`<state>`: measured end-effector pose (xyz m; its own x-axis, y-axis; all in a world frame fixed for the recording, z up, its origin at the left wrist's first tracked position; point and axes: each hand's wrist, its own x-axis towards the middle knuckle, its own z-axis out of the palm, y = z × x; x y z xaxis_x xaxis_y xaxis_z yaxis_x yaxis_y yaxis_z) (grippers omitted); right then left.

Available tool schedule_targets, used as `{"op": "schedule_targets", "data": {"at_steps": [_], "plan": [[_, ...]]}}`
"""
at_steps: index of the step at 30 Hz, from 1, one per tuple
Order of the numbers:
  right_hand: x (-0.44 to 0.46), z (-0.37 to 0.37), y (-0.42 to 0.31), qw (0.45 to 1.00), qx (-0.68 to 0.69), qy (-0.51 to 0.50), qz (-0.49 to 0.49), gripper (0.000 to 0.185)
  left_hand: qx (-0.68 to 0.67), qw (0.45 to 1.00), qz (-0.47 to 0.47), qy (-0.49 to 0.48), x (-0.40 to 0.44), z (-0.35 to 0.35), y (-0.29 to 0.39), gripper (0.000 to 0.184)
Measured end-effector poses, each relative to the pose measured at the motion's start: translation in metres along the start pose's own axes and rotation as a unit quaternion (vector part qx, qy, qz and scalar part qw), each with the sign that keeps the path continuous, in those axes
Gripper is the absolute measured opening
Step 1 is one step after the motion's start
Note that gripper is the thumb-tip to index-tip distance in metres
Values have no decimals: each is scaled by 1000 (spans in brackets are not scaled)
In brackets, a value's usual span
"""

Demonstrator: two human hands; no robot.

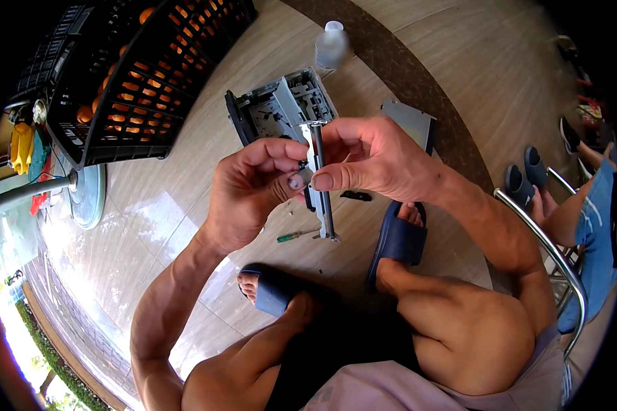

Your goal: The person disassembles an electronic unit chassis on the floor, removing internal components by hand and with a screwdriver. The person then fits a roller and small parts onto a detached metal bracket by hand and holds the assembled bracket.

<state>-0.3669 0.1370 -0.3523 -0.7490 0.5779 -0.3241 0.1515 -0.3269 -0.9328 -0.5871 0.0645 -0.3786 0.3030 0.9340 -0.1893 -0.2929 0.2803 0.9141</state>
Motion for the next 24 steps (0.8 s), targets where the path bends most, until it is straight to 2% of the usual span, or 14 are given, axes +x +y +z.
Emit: {"op": "schedule_targets", "data": {"at_steps": [21,24], "plan": [[0,-9,3,999,-38,4,-3,42,-23,1000,2,5,1,-3,-3,27],[0,-10,9,1000,-8,10,0,40,-24,1000,-6,16,2,-3,-2,27]]}}
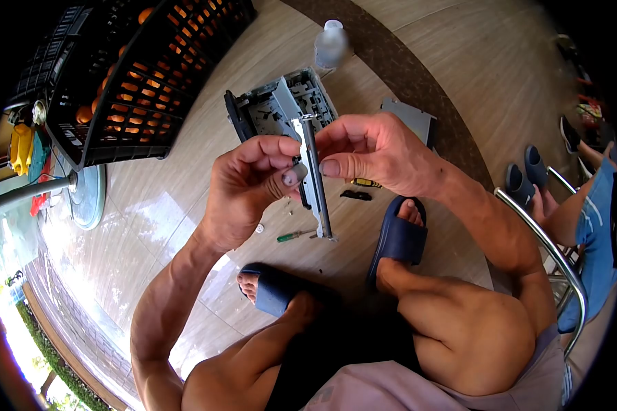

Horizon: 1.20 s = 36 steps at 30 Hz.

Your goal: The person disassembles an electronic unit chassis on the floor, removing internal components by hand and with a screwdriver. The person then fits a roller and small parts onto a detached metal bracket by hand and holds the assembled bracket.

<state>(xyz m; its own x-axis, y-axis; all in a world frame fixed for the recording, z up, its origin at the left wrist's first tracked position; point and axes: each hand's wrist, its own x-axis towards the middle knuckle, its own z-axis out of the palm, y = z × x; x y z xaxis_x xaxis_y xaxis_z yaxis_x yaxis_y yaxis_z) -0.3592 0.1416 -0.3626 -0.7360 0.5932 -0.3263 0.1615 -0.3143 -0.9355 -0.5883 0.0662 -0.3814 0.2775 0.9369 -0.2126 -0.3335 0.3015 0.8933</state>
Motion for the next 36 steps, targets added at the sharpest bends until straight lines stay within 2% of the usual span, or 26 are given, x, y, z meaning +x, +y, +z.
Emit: {"op": "schedule_targets", "data": {"at_steps": [13,15,19,21,25,28,33,36], "plan": [[2,2,2,1000,7,12,8,51,-14,999,-26,16,2,0,2,28],[3,2,2,1000,-3,-2,24,39,-15,999,-26,27,1,2,2,28],[5,5,3,1000,3,-5,26,36,3,999,-24,25,2,2,-1,29],[6,8,4,1000,11,11,3,50,4,999,-25,22,3,2,-1,29],[8,11,8,1000,7,16,-8,50,9,999,-21,23,1,3,0,30],[9,12,9,999,-8,18,-40,48,41,999,-10,23,1,2,-3,30],[3,12,0,997,-63,36,11,41,43,998,-2,37,3,2,-2,30],[0,13,0,998,-51,27,22,35,38,998,-10,54,3,3,-1,31]]}}
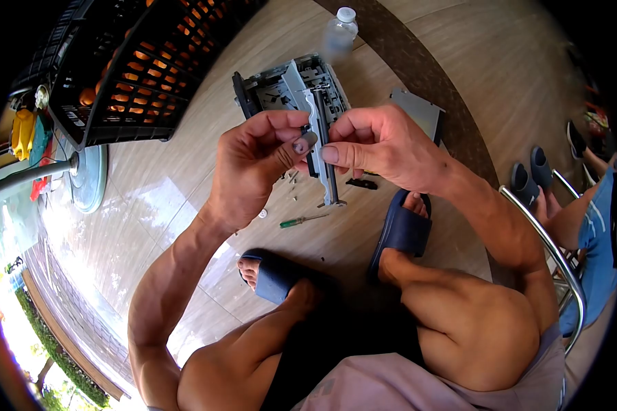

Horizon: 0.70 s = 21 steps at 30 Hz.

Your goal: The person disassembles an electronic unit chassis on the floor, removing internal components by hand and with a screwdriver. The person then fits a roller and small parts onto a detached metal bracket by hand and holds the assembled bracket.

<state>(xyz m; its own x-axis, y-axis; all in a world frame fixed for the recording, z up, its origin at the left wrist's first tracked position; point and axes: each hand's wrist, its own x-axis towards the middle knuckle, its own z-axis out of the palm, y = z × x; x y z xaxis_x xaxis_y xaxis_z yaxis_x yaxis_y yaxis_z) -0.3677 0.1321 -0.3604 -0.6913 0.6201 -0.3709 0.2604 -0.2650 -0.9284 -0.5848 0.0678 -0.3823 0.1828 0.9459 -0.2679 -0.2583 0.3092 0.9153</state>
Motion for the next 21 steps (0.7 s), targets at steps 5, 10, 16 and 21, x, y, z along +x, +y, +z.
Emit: {"op": "schedule_targets", "data": {"at_steps": [5,10,16,21], "plan": [[-2,1,-5,1000,14,-1,14,28,8,1000,4,7,-1,2,0,31],[-2,1,-7,1000,19,-5,22,28,16,1000,11,-1,-2,1,2,30],[-1,2,-3,999,50,1,15,28,25,999,20,-4,-1,0,0,30],[-1,2,-2,999,49,-8,16,29,24,1000,18,-2,0,1,0,30]]}}
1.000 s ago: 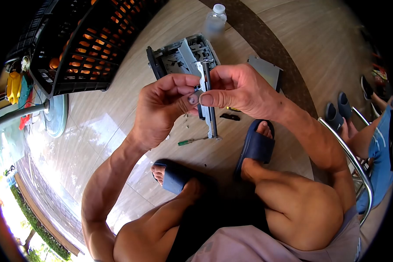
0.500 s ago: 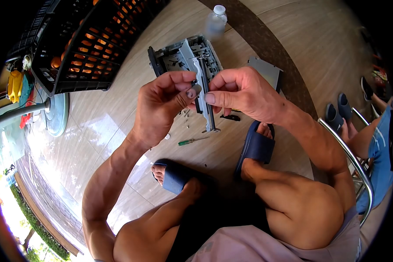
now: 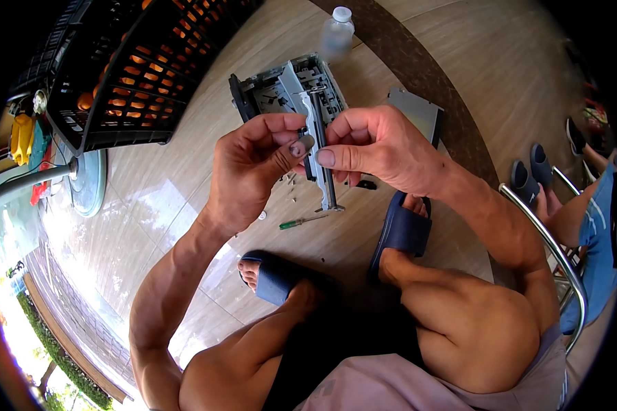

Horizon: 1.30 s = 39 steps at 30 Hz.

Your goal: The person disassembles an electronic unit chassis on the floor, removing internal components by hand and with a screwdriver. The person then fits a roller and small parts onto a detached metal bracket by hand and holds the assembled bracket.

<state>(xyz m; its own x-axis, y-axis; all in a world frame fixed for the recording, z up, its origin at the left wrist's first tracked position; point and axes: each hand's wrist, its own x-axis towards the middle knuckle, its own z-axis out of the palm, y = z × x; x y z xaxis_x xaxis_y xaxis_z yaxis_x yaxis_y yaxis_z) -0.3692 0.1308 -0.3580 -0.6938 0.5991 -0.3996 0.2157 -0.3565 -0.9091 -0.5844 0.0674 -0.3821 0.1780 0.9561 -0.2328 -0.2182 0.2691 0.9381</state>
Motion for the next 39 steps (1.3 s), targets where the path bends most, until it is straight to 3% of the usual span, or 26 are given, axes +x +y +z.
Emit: {"op": "schedule_targets", "data": {"at_steps": [25,27,35,39], "plan": [[-5,4,-3,998,-59,28,-10,28,32,999,39,-7,-4,2,-3,28],[-4,5,3,996,-11,23,-85,32,32,999,41,-4,-4,4,-2,28],[-7,5,-3,997,-9,55,-54,34,94,995,22,20,-9,9,7,26],[-7,6,-1,996,-20,60,-57,35,125,991,55,4,-12,12,10,25]]}}
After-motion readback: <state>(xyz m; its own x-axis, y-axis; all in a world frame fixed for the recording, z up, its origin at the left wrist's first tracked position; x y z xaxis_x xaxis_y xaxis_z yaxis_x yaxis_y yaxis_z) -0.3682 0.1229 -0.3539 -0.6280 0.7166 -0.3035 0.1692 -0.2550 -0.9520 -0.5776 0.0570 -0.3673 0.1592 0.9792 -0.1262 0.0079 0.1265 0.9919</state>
